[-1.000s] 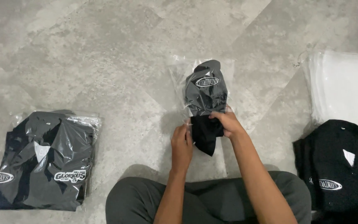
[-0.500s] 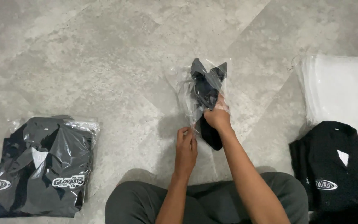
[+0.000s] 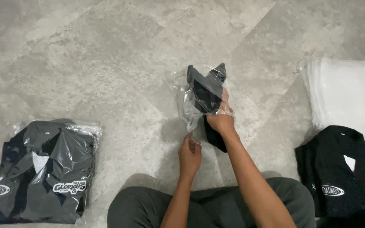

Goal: The person sits on the floor and folds black polo shirts. They place each folded shirt into a clear plastic bag, smooth the packaging, and set it aside. The process is repeated for multiple shirts.

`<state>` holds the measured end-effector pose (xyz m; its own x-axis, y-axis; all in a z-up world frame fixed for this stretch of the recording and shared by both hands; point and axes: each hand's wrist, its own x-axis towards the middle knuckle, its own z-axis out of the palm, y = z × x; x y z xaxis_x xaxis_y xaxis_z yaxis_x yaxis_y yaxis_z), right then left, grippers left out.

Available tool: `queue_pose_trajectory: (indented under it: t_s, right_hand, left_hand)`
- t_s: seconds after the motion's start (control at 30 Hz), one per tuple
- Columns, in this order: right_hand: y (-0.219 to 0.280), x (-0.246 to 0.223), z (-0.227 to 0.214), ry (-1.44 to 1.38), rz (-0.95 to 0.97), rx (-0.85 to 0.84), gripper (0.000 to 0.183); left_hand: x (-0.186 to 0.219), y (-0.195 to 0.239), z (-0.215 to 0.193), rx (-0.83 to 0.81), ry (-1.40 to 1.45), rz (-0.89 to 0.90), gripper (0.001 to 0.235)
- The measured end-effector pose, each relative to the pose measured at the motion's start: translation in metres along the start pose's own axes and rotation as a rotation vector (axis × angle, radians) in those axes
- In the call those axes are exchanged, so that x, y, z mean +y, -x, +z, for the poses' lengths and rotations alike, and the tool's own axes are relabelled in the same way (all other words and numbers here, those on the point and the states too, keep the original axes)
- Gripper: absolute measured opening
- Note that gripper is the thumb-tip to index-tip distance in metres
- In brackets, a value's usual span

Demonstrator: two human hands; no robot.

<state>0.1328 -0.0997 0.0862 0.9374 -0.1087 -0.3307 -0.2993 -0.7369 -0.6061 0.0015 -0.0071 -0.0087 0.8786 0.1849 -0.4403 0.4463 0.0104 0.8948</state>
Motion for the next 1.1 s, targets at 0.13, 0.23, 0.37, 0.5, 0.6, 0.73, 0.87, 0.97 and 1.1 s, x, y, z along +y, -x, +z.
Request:
queue_pose_trajectory:
  t_s: [0.13, 0.23, 0.37, 0.5, 0.6, 0.73, 0.87, 0.97, 1.1]
  right_hand:
    - [0.004, -0.002, -0.011, -0.089, 0.018, 0.009, 0.118]
    - [0.002, 0.002, -0.019, -0.215, 0.006, -0.008, 0.139]
    - [-0.023, 0.041, -0.005, -0.167, -0.105, 0.059, 0.094]
    - [-0.043, 0.084, 0.008, -0.085, -0.407, 0.244, 0.059]
    - [-0.089, 0.141, 0.035, 0.19, -0.603, 0.386, 0.06]
    - [-0.09, 0.13, 0.037, 0.484, -0.314, 0.134, 0.083]
    - [-0.045, 0.095, 0.034, 0.659, -0.233, 0.061, 0.094]
    - [-0.027, 0.1, 0.053, 0.739, -0.402, 0.098, 0.095]
    - [-0.061, 0.14, 0.085, 0.655, -0.586, 0.334, 0.075]
  left_hand:
    - [0.009, 0.005, 0.005, -0.008, 0.005, 0.003, 0.057]
    - [0.005, 0.0, 0.007, -0.015, 0.007, 0.039, 0.06]
    - [-0.024, -0.016, 0.012, 0.038, -0.001, 0.027, 0.051]
    - [-0.042, -0.025, 0.019, 0.072, -0.016, -0.015, 0.047]
    - [-0.052, -0.028, 0.02, 0.077, -0.006, -0.028, 0.053]
    - [-0.039, -0.018, 0.019, 0.083, -0.008, 0.019, 0.028]
    - [-0.018, -0.008, 0.017, 0.078, -0.006, 0.057, 0.022]
    - [-0.032, -0.015, 0.02, 0.102, -0.022, 0.098, 0.02]
    - [-0.059, -0.025, 0.02, 0.125, -0.019, -0.007, 0.016]
